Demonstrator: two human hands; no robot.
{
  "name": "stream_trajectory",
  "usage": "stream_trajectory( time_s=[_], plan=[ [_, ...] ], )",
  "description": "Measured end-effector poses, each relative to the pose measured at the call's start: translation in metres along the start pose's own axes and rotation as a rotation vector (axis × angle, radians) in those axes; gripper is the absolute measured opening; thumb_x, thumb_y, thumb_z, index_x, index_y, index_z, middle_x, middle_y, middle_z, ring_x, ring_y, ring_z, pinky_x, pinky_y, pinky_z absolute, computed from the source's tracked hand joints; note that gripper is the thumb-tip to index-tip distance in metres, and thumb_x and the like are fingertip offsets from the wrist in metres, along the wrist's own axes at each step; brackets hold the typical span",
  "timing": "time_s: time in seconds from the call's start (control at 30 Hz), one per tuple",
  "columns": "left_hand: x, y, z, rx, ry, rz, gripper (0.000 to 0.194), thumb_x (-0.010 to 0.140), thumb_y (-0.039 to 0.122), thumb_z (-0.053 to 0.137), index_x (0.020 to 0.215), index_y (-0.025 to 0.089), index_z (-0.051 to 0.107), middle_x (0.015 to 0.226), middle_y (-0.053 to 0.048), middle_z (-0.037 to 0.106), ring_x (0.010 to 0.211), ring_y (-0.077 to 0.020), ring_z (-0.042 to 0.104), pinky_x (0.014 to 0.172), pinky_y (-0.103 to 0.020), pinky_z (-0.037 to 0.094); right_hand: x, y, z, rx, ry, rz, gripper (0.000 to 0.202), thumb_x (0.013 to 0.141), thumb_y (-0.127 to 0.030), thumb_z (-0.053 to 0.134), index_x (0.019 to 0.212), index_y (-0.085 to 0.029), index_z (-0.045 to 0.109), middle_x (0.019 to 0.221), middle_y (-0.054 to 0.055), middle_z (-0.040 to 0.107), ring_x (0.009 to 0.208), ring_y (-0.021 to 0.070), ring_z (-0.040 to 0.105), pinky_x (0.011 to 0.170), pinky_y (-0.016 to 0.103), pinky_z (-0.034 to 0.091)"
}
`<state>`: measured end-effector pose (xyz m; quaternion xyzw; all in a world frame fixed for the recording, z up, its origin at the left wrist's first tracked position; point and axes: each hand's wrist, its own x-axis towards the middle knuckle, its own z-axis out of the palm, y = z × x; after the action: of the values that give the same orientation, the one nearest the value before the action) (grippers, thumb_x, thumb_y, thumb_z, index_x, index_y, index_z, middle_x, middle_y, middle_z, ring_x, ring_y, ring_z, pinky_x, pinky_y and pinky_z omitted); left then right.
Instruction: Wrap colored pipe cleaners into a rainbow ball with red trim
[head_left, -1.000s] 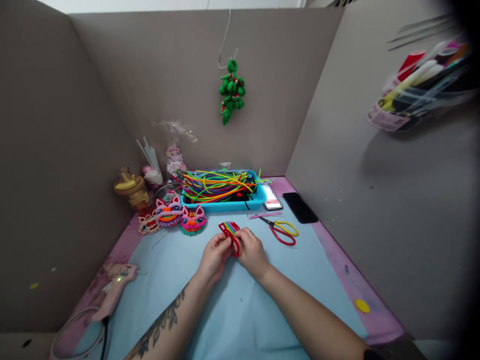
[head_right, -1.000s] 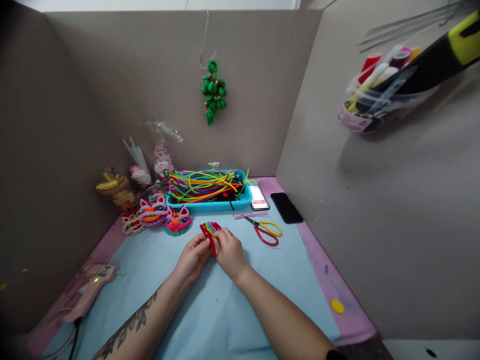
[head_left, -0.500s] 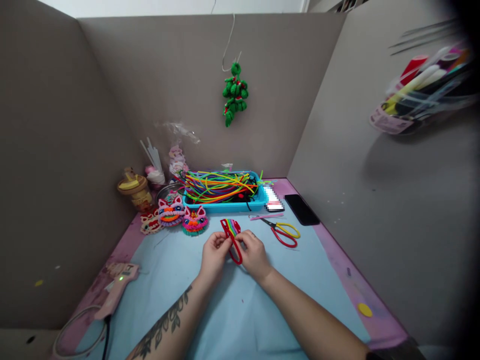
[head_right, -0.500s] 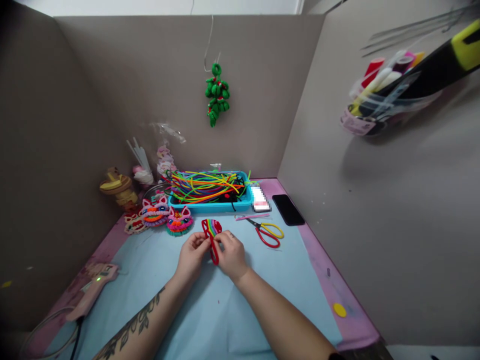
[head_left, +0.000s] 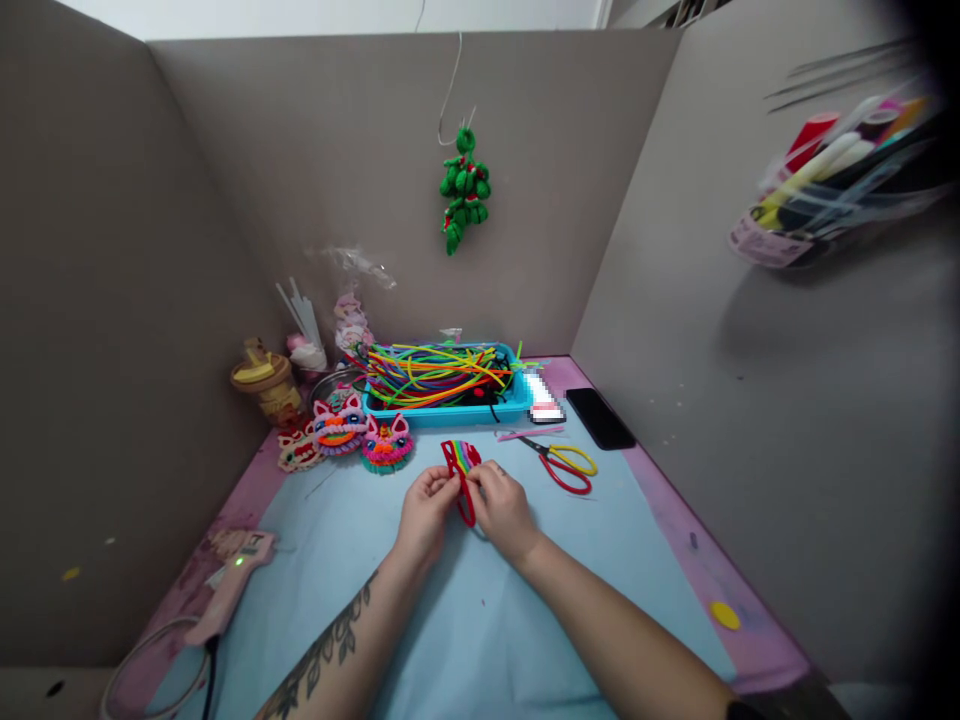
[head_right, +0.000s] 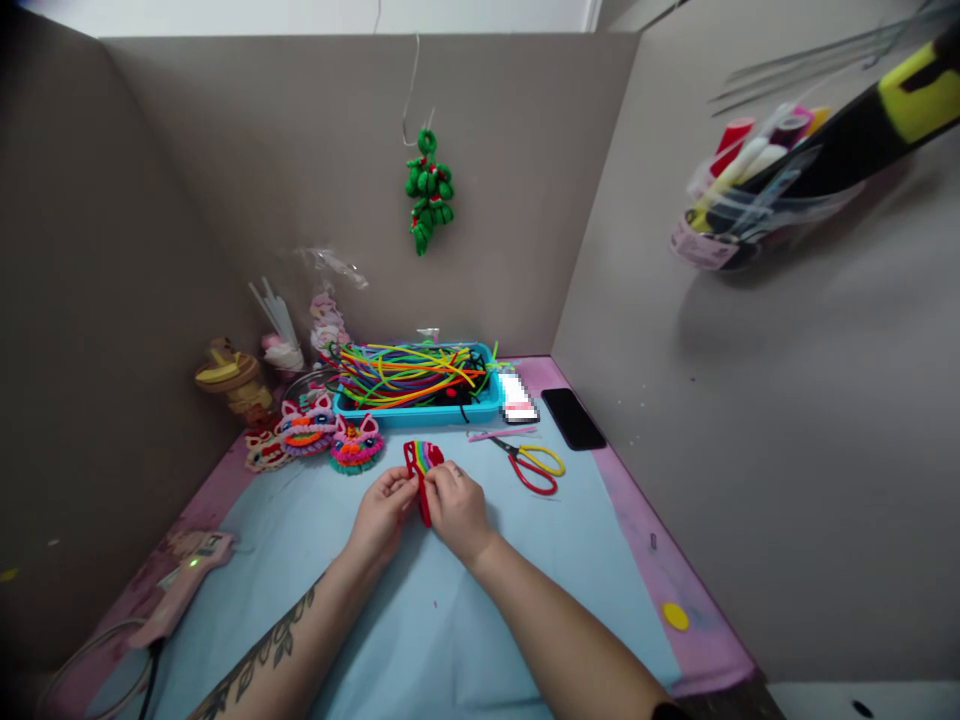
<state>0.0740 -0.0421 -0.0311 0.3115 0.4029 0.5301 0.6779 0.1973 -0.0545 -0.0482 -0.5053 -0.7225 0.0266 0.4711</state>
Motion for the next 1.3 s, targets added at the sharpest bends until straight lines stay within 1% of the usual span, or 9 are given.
stream_trajectory(
  time_s=[0.2,0.43,0.6,0.7,0.8,0.9,1.0,1.1,1.3],
  plan=[
    [-0.003,0.002,0.003,-0.061,-0.040,-0.084,0.036,0.053,0.027,0.084,0.073,0.015,0.056,0.056,0.004,0.060,0.051,-0.0072,0.053,0.055,-0.019,0.041,0.000,0.002,-0.001,-0.012,0.030,-0.028,0.014,0.090,-0.015,0.042,0.084,-0.020,0.053,0.075,0.006,0.058,0.074,0.0195,0.056,0.067,0.030,0.046],
    [-0.004,0.001,0.002,-0.068,-0.044,-0.065,0.037,0.055,0.028,0.084,0.075,0.015,0.056,0.057,0.005,0.059,0.052,-0.0077,0.054,0.055,-0.020,0.042,-0.001,-0.001,-0.001,0.068,0.091,-0.042,0.014,0.089,-0.014,0.043,0.085,-0.020,0.054,0.076,0.006,0.059,0.077,0.0197,0.057,0.069,0.031,0.047],
    [-0.001,0.000,0.000,0.041,-0.054,0.048,0.035,0.057,0.029,0.082,0.074,0.014,0.055,0.061,0.003,0.062,0.055,-0.0076,0.055,0.056,-0.019,0.041,-0.002,0.002,0.002,0.205,0.093,0.126,0.012,0.086,-0.017,0.048,0.076,-0.021,0.053,0.071,0.002,0.055,0.068,0.0162,0.055,0.063,0.027,0.046],
    [0.002,0.000,-0.003,0.067,-0.041,0.070,0.035,0.057,0.029,0.082,0.075,0.014,0.056,0.063,0.002,0.064,0.057,-0.0080,0.056,0.057,-0.019,0.041,-0.001,0.006,0.002,0.302,0.080,0.247,0.003,0.083,-0.019,0.054,0.086,-0.020,0.055,0.072,0.001,0.055,0.062,0.0142,0.053,0.055,0.025,0.044],
    [0.004,-0.001,-0.004,0.068,-0.021,0.048,0.035,0.057,0.029,0.081,0.076,0.014,0.057,0.061,0.001,0.064,0.055,-0.0085,0.056,0.056,-0.019,0.041,0.001,0.008,-0.004,0.353,0.057,0.197,0.013,0.084,-0.020,0.051,0.096,-0.019,0.057,0.080,0.003,0.058,0.069,0.0156,0.056,0.061,0.026,0.047],
    [0.005,-0.002,-0.005,0.076,-0.004,0.048,0.034,0.057,0.028,0.081,0.076,0.014,0.057,0.061,0.000,0.065,0.055,-0.0093,0.056,0.056,-0.020,0.041,0.002,0.005,-0.011,0.351,0.033,0.125,0.013,0.087,-0.023,0.048,0.094,-0.020,0.058,0.083,0.005,0.061,0.075,0.0170,0.058,0.068,0.029,0.047],
    [0.005,-0.004,-0.005,0.077,0.015,0.067,0.032,0.057,0.026,0.080,0.077,0.014,0.057,0.065,-0.001,0.066,0.059,-0.0112,0.060,0.059,-0.022,0.043,0.002,-0.001,-0.011,0.281,-0.021,0.126,0.015,0.081,-0.030,0.060,0.092,-0.020,0.059,0.077,0.003,0.062,0.068,0.0169,0.057,0.064,0.028,0.046],
    [0.003,-0.003,-0.004,0.019,0.014,0.046,0.030,0.058,0.023,0.080,0.075,0.014,0.058,0.063,0.001,0.064,0.057,-0.0103,0.059,0.059,-0.021,0.044,0.001,-0.004,-0.008,0.205,-0.051,0.144,0.004,0.083,-0.024,0.059,0.084,-0.021,0.061,0.075,0.003,0.065,0.073,0.0182,0.059,0.069,0.029,0.046],
    [-0.001,0.003,-0.002,-0.185,-0.143,-0.053,0.027,0.064,0.020,0.075,0.088,0.013,0.066,0.087,-0.007,0.070,0.083,-0.0172,0.064,0.077,-0.028,0.049,0.002,0.000,-0.007,0.196,-0.053,0.124,0.010,0.086,-0.021,0.054,0.082,-0.021,0.063,0.077,0.004,0.067,0.075,0.0189,0.059,0.070,0.030,0.046]
  ],
)
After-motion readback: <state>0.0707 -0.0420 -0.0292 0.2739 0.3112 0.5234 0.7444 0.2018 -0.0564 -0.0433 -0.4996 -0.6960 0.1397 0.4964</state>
